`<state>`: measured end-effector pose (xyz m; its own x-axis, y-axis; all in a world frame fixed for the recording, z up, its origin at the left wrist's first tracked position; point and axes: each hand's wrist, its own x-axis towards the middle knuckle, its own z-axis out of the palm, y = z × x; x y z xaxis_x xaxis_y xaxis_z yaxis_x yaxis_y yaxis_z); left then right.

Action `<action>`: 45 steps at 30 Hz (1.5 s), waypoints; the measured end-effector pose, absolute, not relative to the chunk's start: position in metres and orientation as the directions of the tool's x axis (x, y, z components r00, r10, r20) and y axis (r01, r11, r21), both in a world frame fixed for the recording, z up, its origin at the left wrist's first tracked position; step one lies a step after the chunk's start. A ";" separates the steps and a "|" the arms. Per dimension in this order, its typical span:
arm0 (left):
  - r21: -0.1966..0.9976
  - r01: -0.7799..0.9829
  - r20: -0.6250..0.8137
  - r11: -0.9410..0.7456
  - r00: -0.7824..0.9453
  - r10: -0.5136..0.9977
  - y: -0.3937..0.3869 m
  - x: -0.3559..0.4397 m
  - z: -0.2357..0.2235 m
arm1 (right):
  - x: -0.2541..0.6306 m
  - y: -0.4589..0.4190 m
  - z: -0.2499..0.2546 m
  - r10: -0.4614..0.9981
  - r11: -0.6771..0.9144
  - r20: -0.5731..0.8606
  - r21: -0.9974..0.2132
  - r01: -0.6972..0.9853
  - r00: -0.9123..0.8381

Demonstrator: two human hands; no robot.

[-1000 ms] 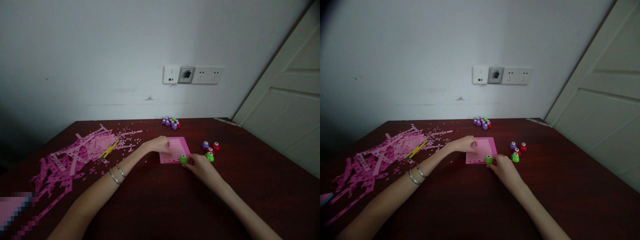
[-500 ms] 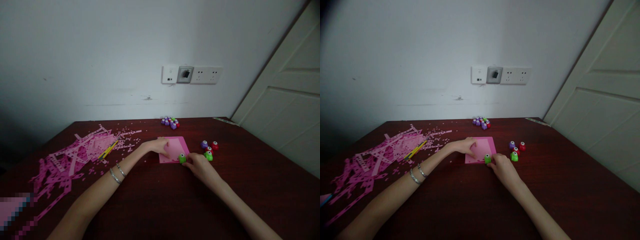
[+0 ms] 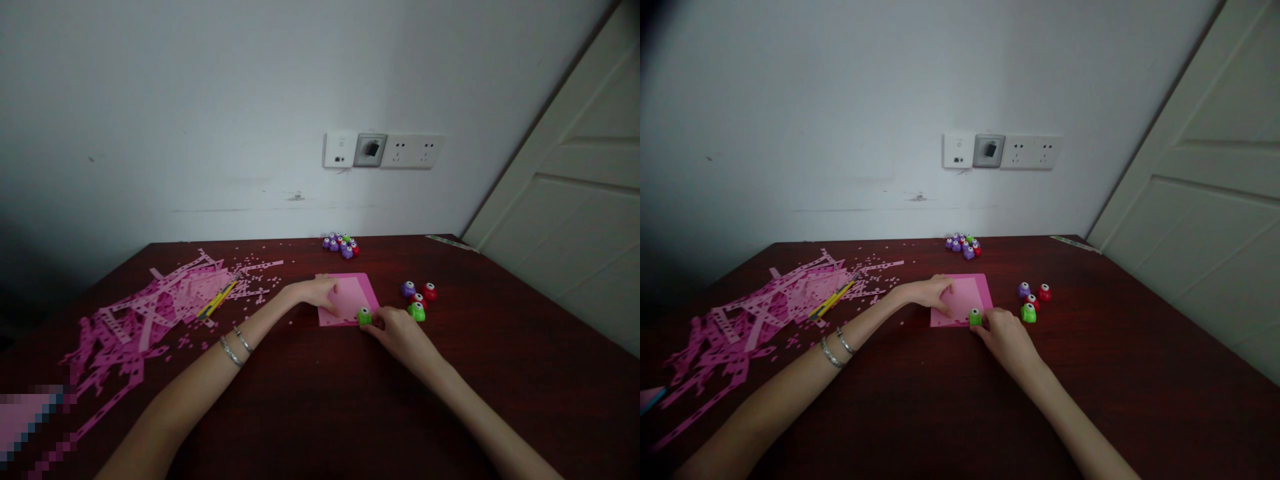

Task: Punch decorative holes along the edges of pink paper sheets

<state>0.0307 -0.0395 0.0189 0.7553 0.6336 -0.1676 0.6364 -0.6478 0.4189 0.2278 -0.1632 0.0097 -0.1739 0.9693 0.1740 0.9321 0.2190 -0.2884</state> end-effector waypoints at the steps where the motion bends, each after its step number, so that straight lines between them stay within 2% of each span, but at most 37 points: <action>1: 0.419 0.637 -0.168 -0.647 0.754 0.635 -0.039 0.031 0.019 | 0.228 -0.163 0.009 0.968 0.222 0.179 -0.285 0.932 -0.176; 11: 0.370 0.657 -0.215 -0.657 0.748 0.628 -0.039 0.031 0.020 | 0.234 -0.159 -0.004 0.965 0.241 0.164 -0.266 0.933 -0.203; 19: 0.378 0.646 -0.205 -0.663 0.757 0.621 -0.039 0.030 0.021 | 0.233 -0.160 0.002 0.973 0.211 0.153 -0.275 0.938 -0.174; 25: 0.390 0.629 -0.170 -0.673 0.767 0.618 -0.037 0.027 0.023 | 0.238 -0.157 0.019 0.991 0.130 0.032 -0.464 0.876 -0.130; 29: 0.448 0.600 -0.033 -0.662 0.751 0.659 -0.037 0.027 0.030 | 0.243 -0.150 0.033 0.988 0.047 -0.086 -0.607 0.794 -0.125; 34: 0.471 0.610 0.016 -0.638 0.717 0.697 -0.048 0.032 0.043 | 0.254 -0.134 0.042 0.939 0.044 -0.193 -0.751 0.659 -0.284; 38: 0.389 0.615 0.012 -0.686 0.741 0.672 -0.057 0.034 0.041 | 0.260 -0.121 0.033 0.847 0.083 -0.264 -0.791 0.606 -0.461; 42: 0.219 0.582 0.062 -0.783 0.793 0.606 -0.064 0.033 0.028 | 0.260 -0.116 0.024 0.832 0.137 -0.263 -0.756 0.641 -0.488; 45: 0.116 0.566 -0.013 -0.816 0.823 0.568 -0.070 0.033 0.018 | 0.259 -0.118 0.025 0.828 0.162 -0.255 -0.743 0.649 -0.499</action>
<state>0.0327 -0.0698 0.0180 0.8226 0.5685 -0.0127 0.5659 -0.8163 0.1155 0.2588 -0.1175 0.0249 -0.4995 0.8278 -0.2554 0.6491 0.1623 -0.7432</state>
